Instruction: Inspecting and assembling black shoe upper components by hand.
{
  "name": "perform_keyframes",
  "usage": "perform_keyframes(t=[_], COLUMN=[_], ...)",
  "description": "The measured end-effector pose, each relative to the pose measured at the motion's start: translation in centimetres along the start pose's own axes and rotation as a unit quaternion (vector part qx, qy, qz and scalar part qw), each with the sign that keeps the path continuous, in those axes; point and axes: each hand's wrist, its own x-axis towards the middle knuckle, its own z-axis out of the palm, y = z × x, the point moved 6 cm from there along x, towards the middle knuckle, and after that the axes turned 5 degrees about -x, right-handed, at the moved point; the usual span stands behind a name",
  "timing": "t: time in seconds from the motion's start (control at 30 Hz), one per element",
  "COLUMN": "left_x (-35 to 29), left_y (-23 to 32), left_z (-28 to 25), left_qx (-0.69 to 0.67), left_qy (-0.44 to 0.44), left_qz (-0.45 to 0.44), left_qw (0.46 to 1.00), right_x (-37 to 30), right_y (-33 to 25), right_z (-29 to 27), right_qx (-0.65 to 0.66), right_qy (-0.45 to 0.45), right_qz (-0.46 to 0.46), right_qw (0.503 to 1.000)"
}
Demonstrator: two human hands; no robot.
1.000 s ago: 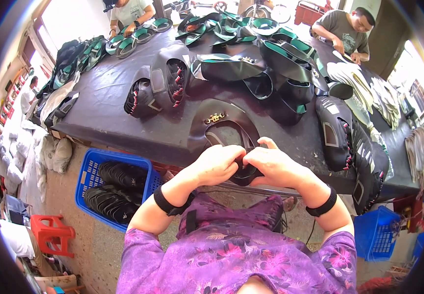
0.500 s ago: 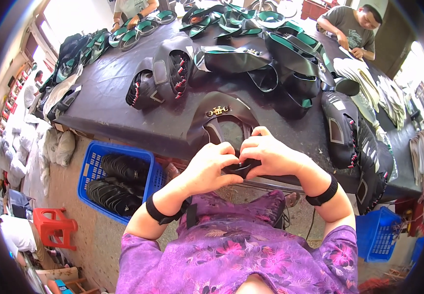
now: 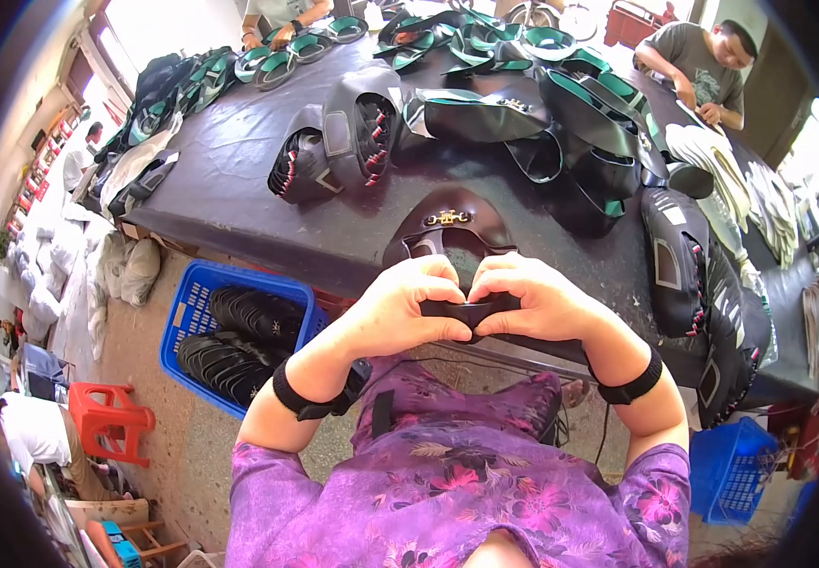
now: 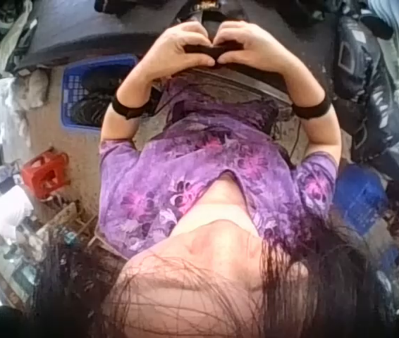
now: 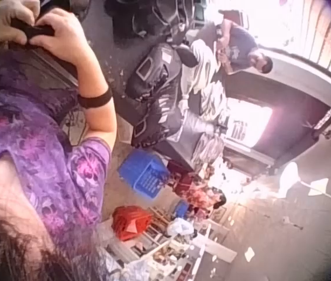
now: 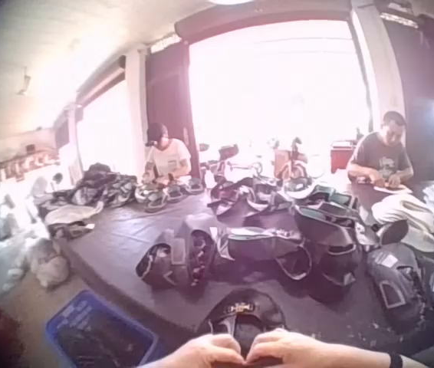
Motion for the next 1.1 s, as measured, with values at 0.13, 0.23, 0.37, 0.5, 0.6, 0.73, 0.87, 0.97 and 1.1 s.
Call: perform_keyframes(t=[0.13,0.23,0.37,0.5,0.6,0.73,0.87,0.97,1.1], left_x=[0.09,0.07,0.17,0.3,0.45,0.42,0.38,0.44,0.6], left_y=[-0.02,-0.01,-0.01,-0.08,-0.02,-0.14,-0.3,-0.07,-0.17], left_z=[-0.05,-0.01,-0.03,-0.15,-0.04,0.06,0.1,0.15,0.3], left_qx=[-0.023,-0.012,-0.006,-0.016,-0.02,-0.03,-0.038,-0.032,-0.039], left_qy=[0.013,0.007,-0.001,-0.002,-0.01,-0.006,-0.001,-0.004,-0.017], left_qz=[0.009,0.017,0.014,0.016,0.013,0.012,0.012,0.015,0.028], left_qw=[1.0,1.0,1.0,1.0,1.0,0.999,0.999,0.999,0.999], right_x=[0.06,-0.02,-0.25,-0.28,-0.52,-0.63,-0.66,-0.7,-0.65], right_y=[0.22,0.16,-0.13,-0.3,-0.37,-0.5,-0.5,-0.57,-0.39], right_z=[0.0,0.08,0.04,-0.01,-0.11,-0.06,-0.04,-0.08,-0.14], right_qx=[0.046,0.048,0.019,0.012,0.018,0.023,0.016,0.012,0.028], right_qy=[0.019,0.027,0.051,0.071,0.082,0.089,0.091,0.096,0.1], right_qz=[0.004,0.007,-0.01,-0.012,-0.001,0.003,0.006,-0.001,-0.006], right_qw=[0.999,0.998,0.998,0.997,0.996,0.996,0.996,0.995,0.995])
